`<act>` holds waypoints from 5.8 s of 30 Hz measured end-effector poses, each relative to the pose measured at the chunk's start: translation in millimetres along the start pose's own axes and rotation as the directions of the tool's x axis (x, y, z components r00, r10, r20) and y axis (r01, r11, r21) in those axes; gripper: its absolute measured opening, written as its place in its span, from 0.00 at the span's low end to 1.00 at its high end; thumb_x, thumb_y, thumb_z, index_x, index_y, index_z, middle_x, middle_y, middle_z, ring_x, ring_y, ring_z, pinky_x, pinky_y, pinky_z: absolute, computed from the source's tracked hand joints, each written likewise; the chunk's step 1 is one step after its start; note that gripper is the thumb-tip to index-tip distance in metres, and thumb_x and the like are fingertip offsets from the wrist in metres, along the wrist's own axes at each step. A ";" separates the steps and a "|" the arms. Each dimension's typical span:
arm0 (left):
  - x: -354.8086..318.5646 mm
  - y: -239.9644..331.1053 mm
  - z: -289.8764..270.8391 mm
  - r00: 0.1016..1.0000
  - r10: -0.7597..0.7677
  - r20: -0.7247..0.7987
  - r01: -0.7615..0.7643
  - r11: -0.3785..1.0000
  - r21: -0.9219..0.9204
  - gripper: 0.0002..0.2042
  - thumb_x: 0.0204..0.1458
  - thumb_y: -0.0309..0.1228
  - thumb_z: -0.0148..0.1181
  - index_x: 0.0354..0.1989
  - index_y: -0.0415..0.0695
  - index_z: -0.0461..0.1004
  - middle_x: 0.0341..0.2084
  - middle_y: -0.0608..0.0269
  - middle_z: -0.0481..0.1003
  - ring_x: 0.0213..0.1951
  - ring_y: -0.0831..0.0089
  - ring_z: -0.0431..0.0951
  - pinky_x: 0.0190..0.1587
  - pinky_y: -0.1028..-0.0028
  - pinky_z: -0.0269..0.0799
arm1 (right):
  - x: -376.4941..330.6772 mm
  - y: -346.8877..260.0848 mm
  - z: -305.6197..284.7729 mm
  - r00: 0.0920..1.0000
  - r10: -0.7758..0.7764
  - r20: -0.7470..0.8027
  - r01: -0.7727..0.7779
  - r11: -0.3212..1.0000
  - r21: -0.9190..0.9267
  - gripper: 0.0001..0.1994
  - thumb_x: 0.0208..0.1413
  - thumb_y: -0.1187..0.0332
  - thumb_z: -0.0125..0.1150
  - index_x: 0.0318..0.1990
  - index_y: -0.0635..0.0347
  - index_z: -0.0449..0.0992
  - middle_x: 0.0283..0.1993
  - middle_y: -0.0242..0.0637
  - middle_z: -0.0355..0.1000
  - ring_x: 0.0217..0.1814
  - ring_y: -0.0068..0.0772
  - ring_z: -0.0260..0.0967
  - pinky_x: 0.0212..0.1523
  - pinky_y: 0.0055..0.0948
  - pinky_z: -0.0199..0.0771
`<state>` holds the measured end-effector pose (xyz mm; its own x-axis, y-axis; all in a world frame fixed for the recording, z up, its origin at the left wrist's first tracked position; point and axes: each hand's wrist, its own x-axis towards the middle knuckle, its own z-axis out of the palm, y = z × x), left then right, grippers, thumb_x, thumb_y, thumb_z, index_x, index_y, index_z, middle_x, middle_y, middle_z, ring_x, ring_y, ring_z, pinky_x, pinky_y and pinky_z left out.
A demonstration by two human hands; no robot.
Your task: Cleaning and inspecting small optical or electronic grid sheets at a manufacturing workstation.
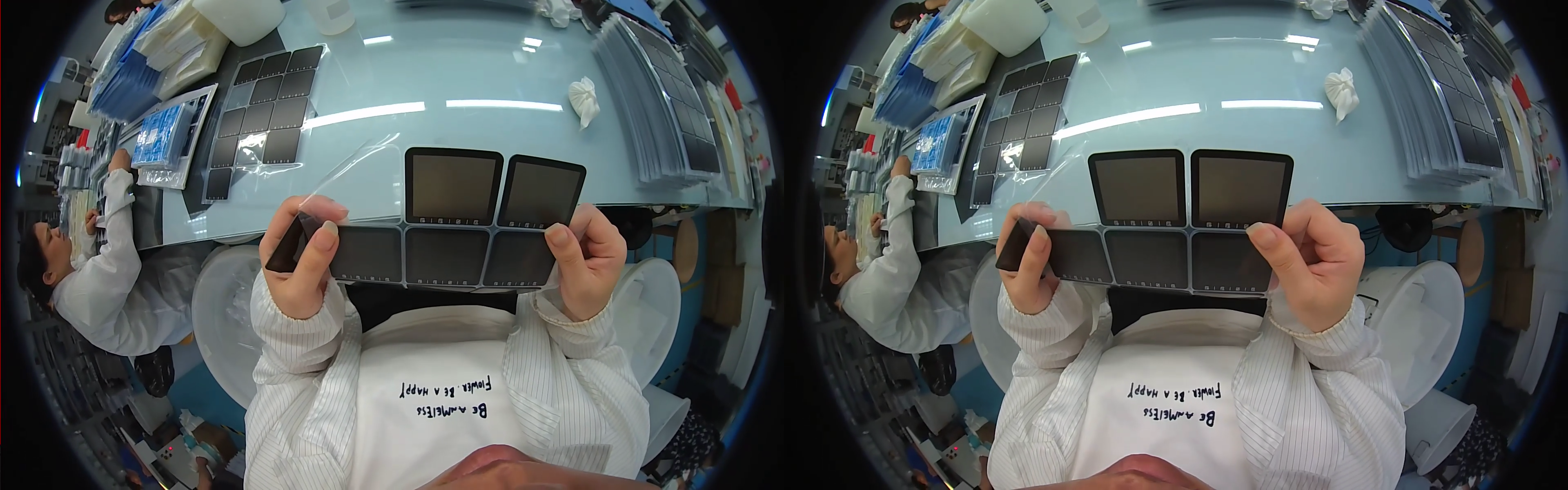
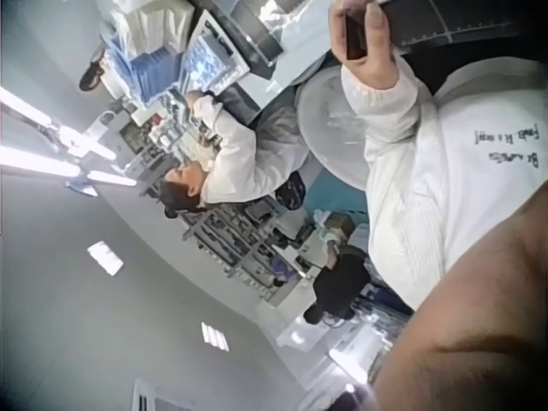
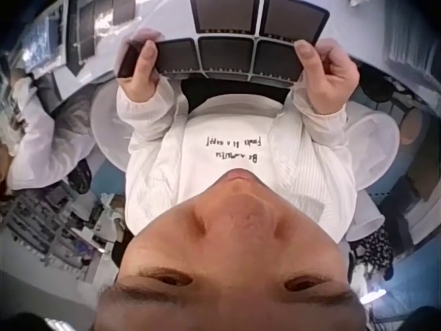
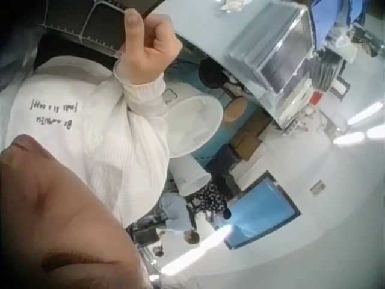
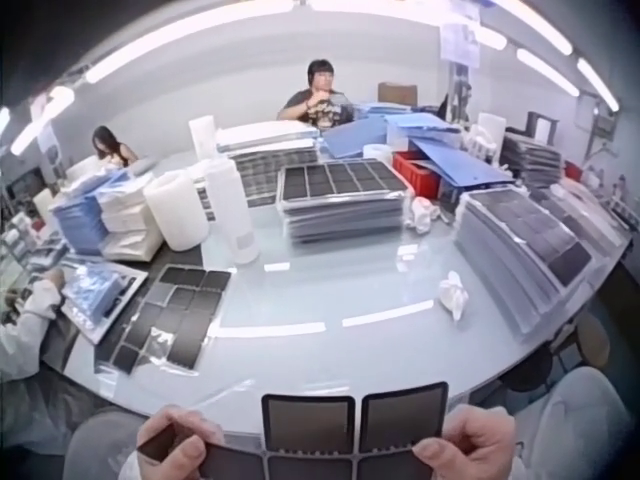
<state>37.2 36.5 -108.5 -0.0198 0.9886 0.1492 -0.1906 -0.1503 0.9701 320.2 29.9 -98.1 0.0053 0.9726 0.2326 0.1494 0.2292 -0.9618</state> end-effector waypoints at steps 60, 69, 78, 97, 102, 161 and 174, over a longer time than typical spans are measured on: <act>-16.0 -16.9 -21.8 0.982 0.066 0.178 -0.036 0.985 -0.168 0.23 0.51 0.24 0.61 0.55 0.31 0.64 0.37 0.59 0.75 0.31 0.83 0.71 0.36 0.84 0.64 | 27.0 -15.4 17.2 0.956 -0.131 -0.261 0.232 0.886 0.403 0.09 0.62 0.68 0.55 0.34 0.66 0.74 0.26 0.23 0.65 0.26 0.10 0.52 0.27 0.12 0.50; -9.4 -3.7 -15.0 0.996 -0.005 0.088 0.015 0.993 -0.121 0.12 0.51 0.22 0.59 0.44 0.34 0.68 0.34 0.60 0.75 0.27 0.84 0.68 0.32 0.86 0.61 | 41.1 -20.4 -10.3 0.992 -0.120 -0.048 0.129 0.945 0.300 0.12 0.59 0.74 0.56 0.49 0.67 0.75 0.38 0.38 0.78 0.15 0.10 0.58 0.14 0.09 0.52; -12.5 2.4 -4.8 0.998 0.008 0.066 -0.003 0.998 -0.063 0.12 0.51 0.23 0.60 0.43 0.34 0.69 0.32 0.62 0.75 0.26 0.85 0.68 0.31 0.86 0.61 | 40.4 -14.3 -14.4 0.989 -0.128 -0.075 0.147 0.916 0.374 0.11 0.58 0.74 0.57 0.48 0.65 0.76 0.38 0.41 0.78 0.11 0.11 0.57 0.11 0.10 0.51; -15.0 6.8 24.4 0.974 0.020 0.225 -0.016 1.000 -0.021 0.11 0.53 0.22 0.59 0.44 0.34 0.70 0.22 0.68 0.72 0.20 0.89 0.64 0.23 0.88 0.57 | 36.8 12.9 -48.4 0.984 -0.044 -0.175 0.123 0.873 0.472 0.11 0.57 0.75 0.58 0.47 0.65 0.77 0.38 0.41 0.78 0.10 0.12 0.55 0.11 0.11 0.48; -12.4 -0.2 18.8 0.958 0.060 0.279 -0.061 0.998 -0.007 0.12 0.53 0.24 0.59 0.45 0.35 0.70 0.24 0.69 0.73 0.21 0.88 0.65 0.24 0.87 0.58 | 37.6 12.4 -45.1 0.978 -0.005 -0.208 0.110 0.859 0.499 0.11 0.58 0.74 0.57 0.48 0.65 0.77 0.38 0.39 0.79 0.10 0.12 0.53 0.12 0.10 0.48; -16.7 9.8 -20.5 0.985 0.167 -0.034 -0.165 0.985 0.053 0.14 0.54 0.24 0.55 0.48 0.32 0.69 0.36 0.56 0.77 0.34 0.76 0.76 0.41 0.81 0.68 | 75.5 -66.3 21.2 0.942 0.148 -0.300 0.066 0.798 0.599 0.10 0.62 0.69 0.52 0.42 0.67 0.76 0.14 0.28 0.67 0.07 0.12 0.50 0.10 0.14 0.45; -11.8 9.1 -11.3 0.980 0.197 0.016 -0.198 0.978 0.071 0.12 0.54 0.26 0.56 0.45 0.33 0.69 0.26 0.64 0.74 0.21 0.85 0.66 0.22 0.85 0.60 | 124.3 -72.1 -5.8 0.962 -0.170 -0.214 0.261 0.802 0.537 0.10 0.62 0.70 0.53 0.43 0.68 0.76 0.20 0.33 0.72 0.09 0.12 0.52 0.12 0.13 0.49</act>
<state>24.6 23.6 -103.6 -0.0417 0.9393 0.3405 -0.1123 -0.3430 0.9326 315.9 134.0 1.0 0.1912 0.8882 0.4177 -0.4098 0.4589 -0.7883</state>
